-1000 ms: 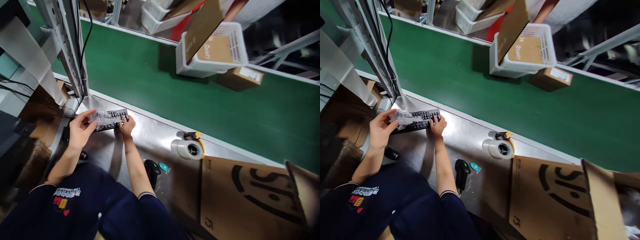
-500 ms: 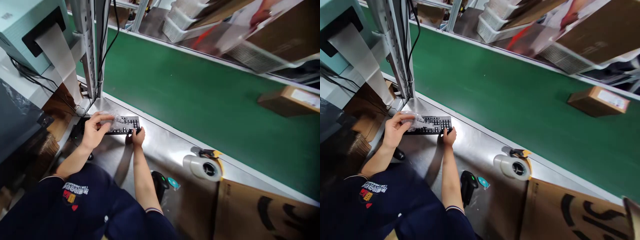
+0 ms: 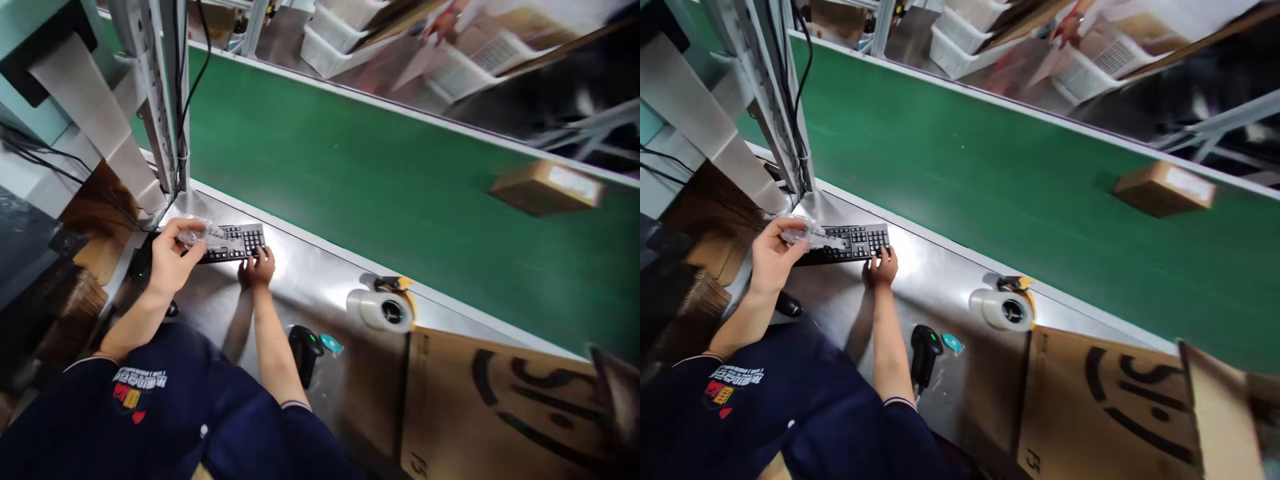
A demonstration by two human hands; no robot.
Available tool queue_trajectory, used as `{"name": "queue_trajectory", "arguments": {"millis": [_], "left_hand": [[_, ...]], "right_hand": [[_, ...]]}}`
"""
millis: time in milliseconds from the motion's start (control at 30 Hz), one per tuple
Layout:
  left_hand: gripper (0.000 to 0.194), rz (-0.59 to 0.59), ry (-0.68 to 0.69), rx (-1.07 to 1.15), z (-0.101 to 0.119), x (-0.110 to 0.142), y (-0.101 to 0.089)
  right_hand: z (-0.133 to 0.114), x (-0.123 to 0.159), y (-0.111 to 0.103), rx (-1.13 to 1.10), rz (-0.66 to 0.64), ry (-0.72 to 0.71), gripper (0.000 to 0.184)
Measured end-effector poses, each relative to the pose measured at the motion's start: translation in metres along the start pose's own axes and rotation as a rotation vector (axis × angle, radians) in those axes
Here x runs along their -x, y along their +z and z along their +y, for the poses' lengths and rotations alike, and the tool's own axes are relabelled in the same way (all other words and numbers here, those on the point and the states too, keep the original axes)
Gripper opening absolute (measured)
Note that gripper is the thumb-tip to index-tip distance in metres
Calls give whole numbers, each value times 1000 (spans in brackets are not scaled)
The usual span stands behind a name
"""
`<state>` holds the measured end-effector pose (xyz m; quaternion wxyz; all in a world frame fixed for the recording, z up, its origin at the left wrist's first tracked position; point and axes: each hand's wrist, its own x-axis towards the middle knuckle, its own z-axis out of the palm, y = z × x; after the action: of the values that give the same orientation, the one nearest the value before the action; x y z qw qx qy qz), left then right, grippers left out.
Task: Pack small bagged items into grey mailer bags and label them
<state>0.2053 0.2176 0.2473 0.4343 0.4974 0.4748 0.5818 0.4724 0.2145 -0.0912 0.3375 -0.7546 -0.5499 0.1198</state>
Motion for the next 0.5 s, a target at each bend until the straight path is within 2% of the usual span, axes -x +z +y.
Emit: {"name": "queue_trajectory", "arguments": {"millis": [300, 500], "left_hand": [[23, -11, 35, -58, -3, -3, 2], [25, 3, 32, -51, -5, -4, 3]], "right_hand": [[8, -3, 13, 68, 7, -127, 46], [14, 1, 13, 81, 1, -155, 43]]}}
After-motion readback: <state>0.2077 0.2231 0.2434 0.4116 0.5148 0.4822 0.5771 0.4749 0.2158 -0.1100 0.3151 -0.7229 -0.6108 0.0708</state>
